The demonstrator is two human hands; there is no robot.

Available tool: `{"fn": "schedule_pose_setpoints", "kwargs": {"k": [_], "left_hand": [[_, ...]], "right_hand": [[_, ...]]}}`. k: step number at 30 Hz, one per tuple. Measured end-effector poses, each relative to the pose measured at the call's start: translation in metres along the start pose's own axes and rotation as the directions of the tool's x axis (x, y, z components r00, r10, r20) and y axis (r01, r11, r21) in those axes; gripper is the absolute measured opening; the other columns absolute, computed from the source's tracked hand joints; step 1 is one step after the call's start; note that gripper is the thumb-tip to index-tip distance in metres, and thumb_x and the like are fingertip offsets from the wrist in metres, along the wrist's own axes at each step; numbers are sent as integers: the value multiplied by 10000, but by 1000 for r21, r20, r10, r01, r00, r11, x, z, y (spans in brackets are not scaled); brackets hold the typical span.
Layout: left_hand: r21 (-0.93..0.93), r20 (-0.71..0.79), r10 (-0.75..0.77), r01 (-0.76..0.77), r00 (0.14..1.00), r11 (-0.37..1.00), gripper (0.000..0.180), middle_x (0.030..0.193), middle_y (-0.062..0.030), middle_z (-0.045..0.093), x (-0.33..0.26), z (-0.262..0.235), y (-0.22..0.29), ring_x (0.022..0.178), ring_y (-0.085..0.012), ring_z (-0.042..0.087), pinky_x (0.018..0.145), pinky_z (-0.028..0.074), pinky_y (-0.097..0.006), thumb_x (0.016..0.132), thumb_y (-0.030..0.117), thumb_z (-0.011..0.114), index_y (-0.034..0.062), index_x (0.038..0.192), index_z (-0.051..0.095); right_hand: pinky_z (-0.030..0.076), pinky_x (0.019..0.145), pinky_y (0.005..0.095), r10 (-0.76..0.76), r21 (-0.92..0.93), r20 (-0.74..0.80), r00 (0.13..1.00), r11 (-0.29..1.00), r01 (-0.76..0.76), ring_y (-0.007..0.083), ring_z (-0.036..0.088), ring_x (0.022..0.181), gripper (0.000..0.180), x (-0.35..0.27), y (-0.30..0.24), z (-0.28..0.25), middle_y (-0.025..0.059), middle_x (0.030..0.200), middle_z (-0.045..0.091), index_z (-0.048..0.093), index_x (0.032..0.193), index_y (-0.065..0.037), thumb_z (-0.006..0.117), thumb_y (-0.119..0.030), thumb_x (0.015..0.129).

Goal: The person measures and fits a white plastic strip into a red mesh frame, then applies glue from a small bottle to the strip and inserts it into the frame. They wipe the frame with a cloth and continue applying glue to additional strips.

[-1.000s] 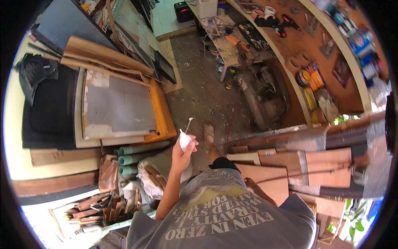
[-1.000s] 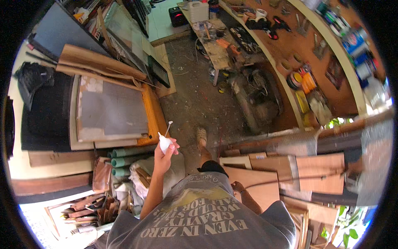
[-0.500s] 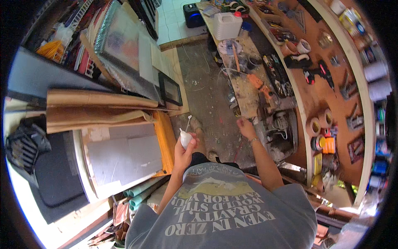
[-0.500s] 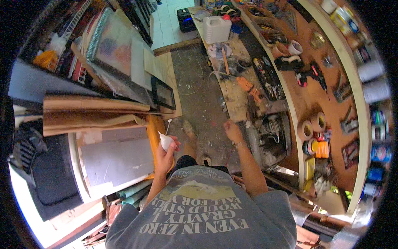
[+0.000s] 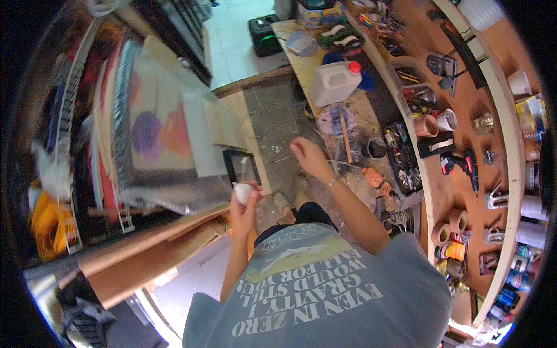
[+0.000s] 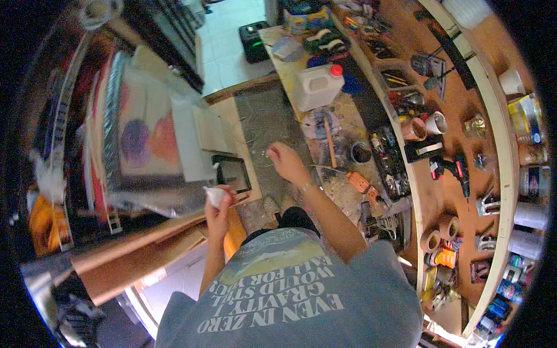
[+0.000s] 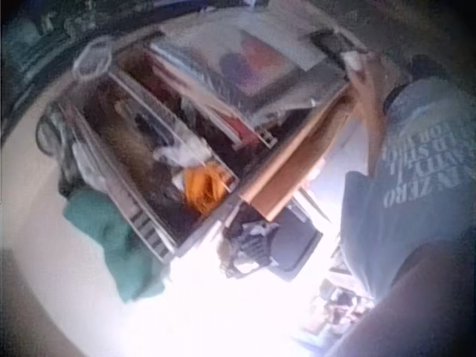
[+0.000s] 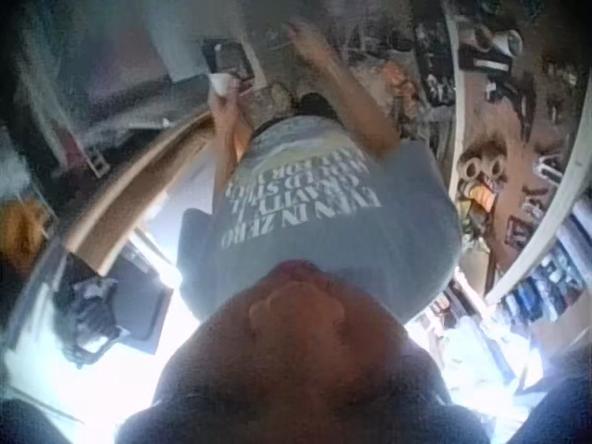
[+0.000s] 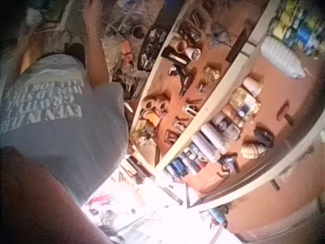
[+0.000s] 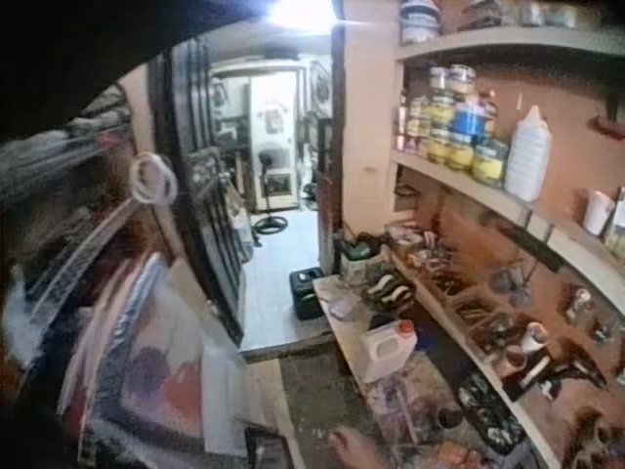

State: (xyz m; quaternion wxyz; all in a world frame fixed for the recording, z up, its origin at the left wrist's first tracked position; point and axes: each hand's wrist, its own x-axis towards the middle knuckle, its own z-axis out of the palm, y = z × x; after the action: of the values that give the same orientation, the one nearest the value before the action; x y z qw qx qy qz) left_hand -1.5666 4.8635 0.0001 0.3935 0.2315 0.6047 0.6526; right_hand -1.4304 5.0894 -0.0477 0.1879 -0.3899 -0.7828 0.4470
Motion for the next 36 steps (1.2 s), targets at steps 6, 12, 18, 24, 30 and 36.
{"fn": "schedule_pose_setpoints", "kwargs": {"k": [6, 12, 18, 24, 30, 36], "left_hand": [[113, -155, 24, -6, 988, 994, 268, 1025, -96, 657, 80, -3, 20, 866, -136, 619, 784, 517, -283, 982, 183, 616, 4, 1177, 572], [123, -172, -50, 72, 984, 990, 280, 1019, -102, 661, 145, 20, 26, 818, -139, 620, 772, 518, -276, 978, 192, 618, -3, 1173, 572], [158, -36, -98, 102, 995, 982, 282, 1014, -96, 658, 202, 51, 22, 860, -144, 627, 766, 525, -278, 977, 199, 624, 6, 1175, 572], [164, 68, -126, 113, 990, 980, 308, 1025, -84, 646, 247, 84, 33, 904, -151, 626, 795, 533, -300, 962, 210, 656, 6, 1177, 570], [168, 157, -115, 88, 981, 982, 299, 1041, -83, 638, 254, 95, 34, 909, -157, 620, 804, 521, -304, 952, 194, 669, 10, 1167, 571], [190, 294, -88, 32, 952, 981, 313, 1027, -92, 652, 247, 112, 40, 891, -171, 627, 812, 525, -319, 954, 193, 660, -1, 1185, 579]], "right_hand": [[522, 768, 448, 225, -243, -258, 940, 926, -288, 390, 650, 932, 330, 77, 100, 9, 217, 1038, 641, 606, 1093, 2, 658, -250, 886], [528, 772, 507, 562, -197, -579, 591, 606, -770, 451, 621, 943, 478, 51, 200, -36, 285, 1187, 516, 437, 1253, 22, 644, -176, 871], [471, 941, 518, 547, -152, -495, 675, 710, -687, 497, 509, 1105, 350, 44, 239, -56, 315, 1151, 493, 471, 1149, 76, 582, -127, 886], [407, 1033, 505, 396, -232, -678, 619, 684, -692, 478, 452, 1204, 495, 74, 240, -62, 315, 1261, 487, 448, 1266, 80, 621, -171, 877], [383, 1049, 515, 542, -325, -440, 716, 647, -690, 409, 508, 1192, 657, 122, 240, -82, 220, 1257, 571, 454, 1350, 42, 723, -243, 823], [491, 933, 384, 664, 582, -459, 591, 727, -364, 226, 592, 1114, 472, 71, 306, -61, 61, 1120, 652, 584, 1231, -29, 742, -220, 829]]}}
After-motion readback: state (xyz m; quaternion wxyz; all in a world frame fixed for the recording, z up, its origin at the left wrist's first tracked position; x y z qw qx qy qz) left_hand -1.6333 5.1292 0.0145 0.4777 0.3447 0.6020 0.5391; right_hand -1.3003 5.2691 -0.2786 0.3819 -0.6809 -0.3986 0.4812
